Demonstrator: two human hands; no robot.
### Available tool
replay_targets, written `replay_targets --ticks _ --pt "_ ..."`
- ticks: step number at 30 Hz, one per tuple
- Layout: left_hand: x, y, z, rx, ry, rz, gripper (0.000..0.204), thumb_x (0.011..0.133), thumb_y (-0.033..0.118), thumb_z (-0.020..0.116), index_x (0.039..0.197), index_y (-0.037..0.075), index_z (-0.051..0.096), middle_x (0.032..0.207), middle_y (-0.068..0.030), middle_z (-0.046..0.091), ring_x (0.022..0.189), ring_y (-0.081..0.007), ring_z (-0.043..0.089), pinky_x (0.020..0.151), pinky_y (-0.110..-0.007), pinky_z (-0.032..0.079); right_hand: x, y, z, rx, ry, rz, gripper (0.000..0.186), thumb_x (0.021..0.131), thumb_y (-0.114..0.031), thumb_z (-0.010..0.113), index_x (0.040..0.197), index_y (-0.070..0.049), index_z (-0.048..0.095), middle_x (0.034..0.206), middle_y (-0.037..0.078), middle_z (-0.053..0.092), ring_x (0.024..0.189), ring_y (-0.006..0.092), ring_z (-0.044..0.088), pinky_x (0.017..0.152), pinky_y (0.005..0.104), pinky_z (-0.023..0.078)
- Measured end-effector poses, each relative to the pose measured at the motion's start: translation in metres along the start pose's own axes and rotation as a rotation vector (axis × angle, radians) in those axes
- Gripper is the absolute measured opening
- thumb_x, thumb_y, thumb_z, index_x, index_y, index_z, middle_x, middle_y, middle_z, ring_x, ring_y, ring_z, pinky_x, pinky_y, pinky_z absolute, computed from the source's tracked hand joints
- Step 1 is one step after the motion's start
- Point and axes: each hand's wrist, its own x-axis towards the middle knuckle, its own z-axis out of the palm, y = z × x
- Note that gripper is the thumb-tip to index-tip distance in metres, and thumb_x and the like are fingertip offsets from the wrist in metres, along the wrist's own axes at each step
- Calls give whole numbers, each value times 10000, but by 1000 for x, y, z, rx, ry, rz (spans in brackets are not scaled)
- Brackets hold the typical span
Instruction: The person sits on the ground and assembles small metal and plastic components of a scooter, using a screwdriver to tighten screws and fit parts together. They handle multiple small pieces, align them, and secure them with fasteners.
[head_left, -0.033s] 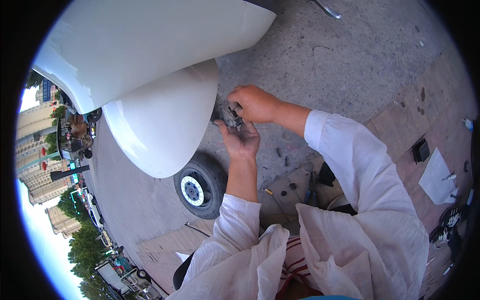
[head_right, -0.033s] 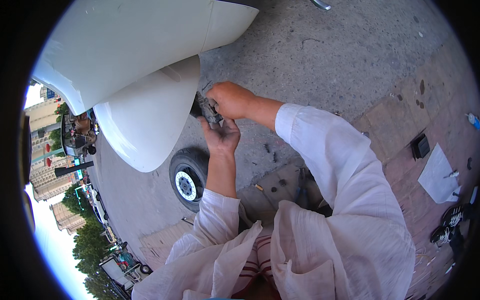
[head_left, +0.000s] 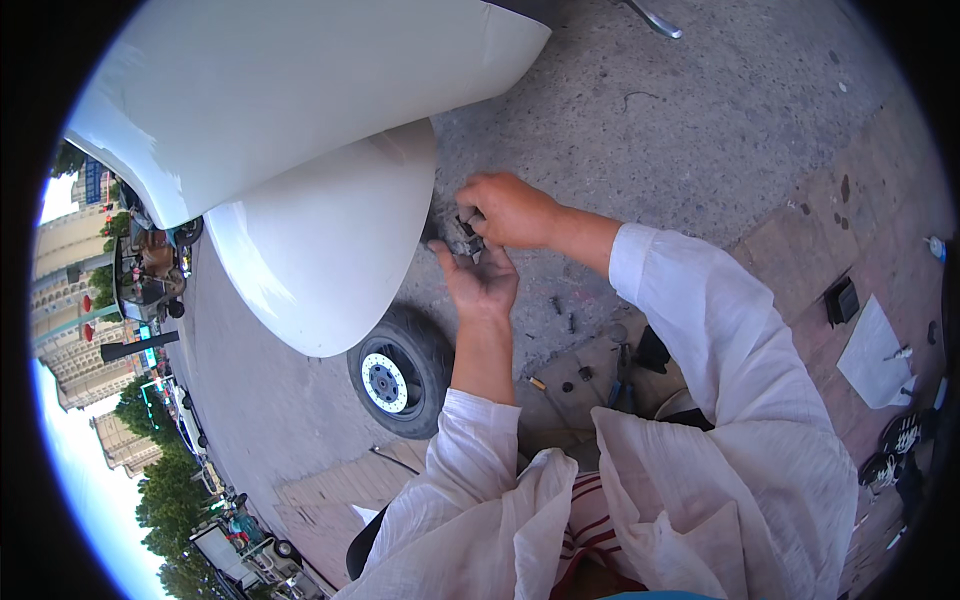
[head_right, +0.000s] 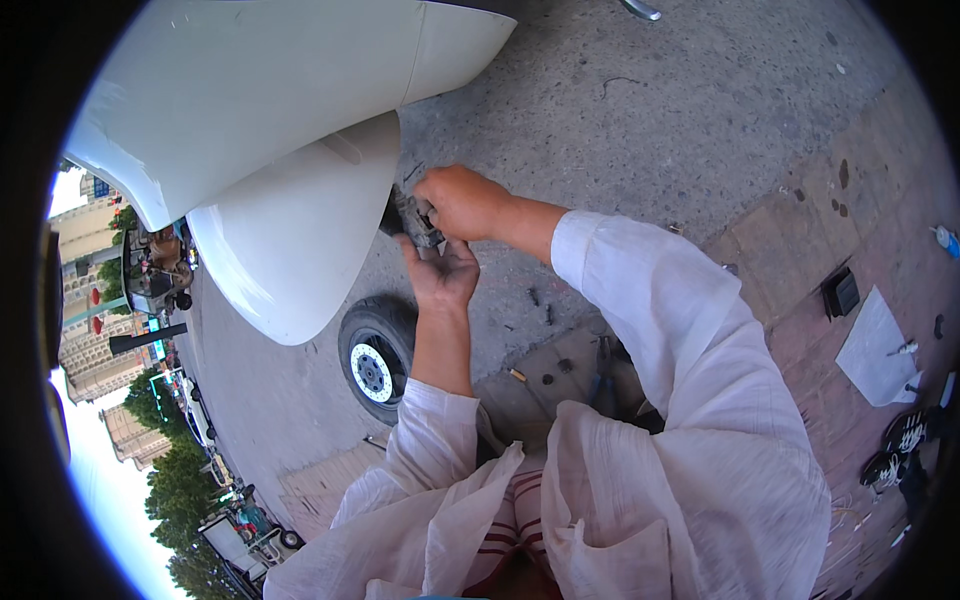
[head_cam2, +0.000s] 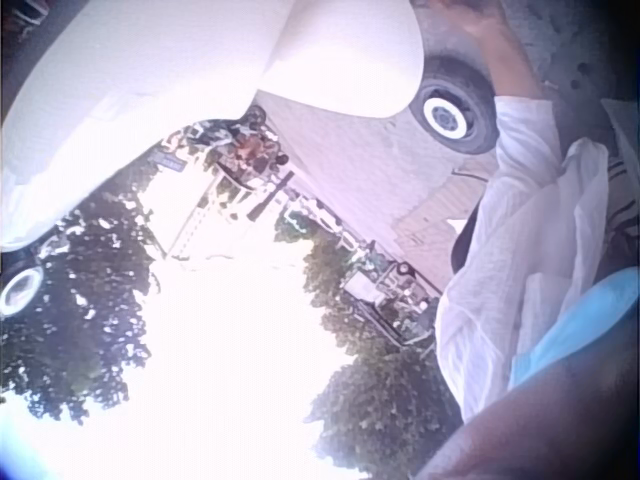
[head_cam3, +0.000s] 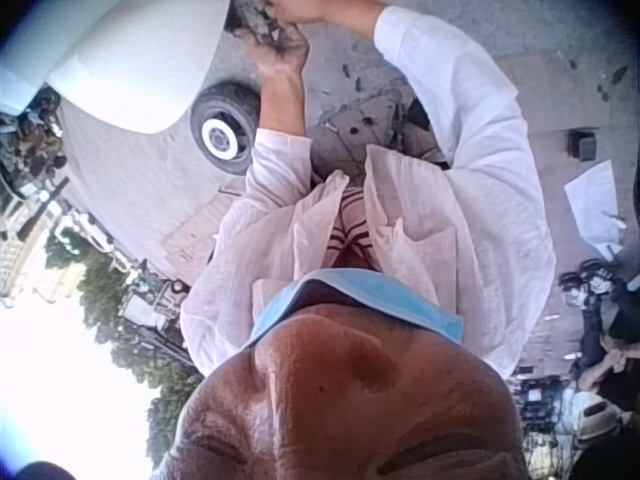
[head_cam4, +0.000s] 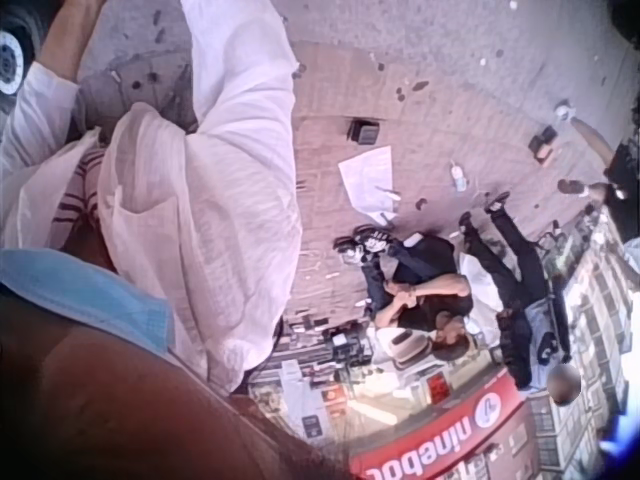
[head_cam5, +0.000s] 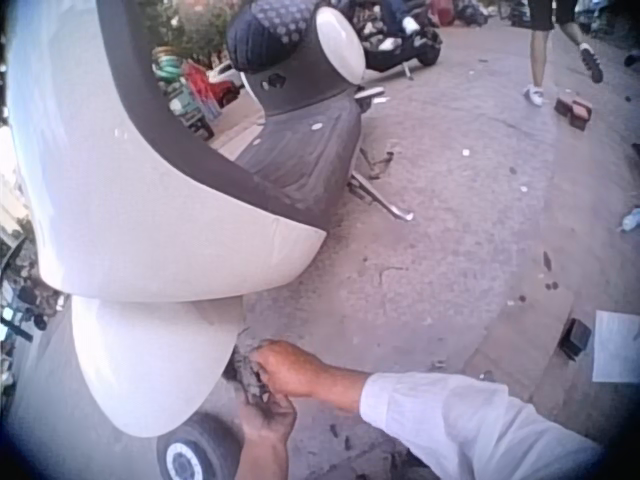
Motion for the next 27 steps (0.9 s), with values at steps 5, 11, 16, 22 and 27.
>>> replay_targets --ticks 5,11,16,22,27 --pt "-1 5 -2 20 -51 -73 465 863 482 604 1144 113 575 1079 -46 616 929 -172 628 660 -228 582 -7 6 -2 164 58 -9 175 707 -29 619 879 -10 641 852 171 629 808 347 608 714 422 492" --pt "7 9 -6 6 -123 -149 506 874 514 567 1174 107 565 1119 -64 608 893 -191 637 534 -206 544 -25 16 -5 326 185 121 166 821 -49 575 972 -4 629 843 126 629 736 201 606 695 333 489" --pt "8 11 -5 -64 -113 -249 549 865 534 568 1220 116 534 1129 -104 595 900 -223 637 498 -203 518 -50 27 -25 297 183 274 156 857 -70 561 983 5 615 788 107 607 703 141 565 660 298 466" --pt "15 4 -7 -64 -205 -291 577 875 563 521 1234 111 514 1128 -134 583 921 -233 634 499 -206 518 -94 80 -48 100 172 321 172 842 -106 583 982 -15 627 800 136 630 727 211 609 682 337 482" --pt "11 9 -12 -85 -219 -293 662 882 596 475 1303 87 435 1168 -169 547 955 -237 621 512 -225 540 -167 134 -91 -284 26 593 246 753 -178 622 936 -16 642 918 200 652 873 378 618 782 434 488"
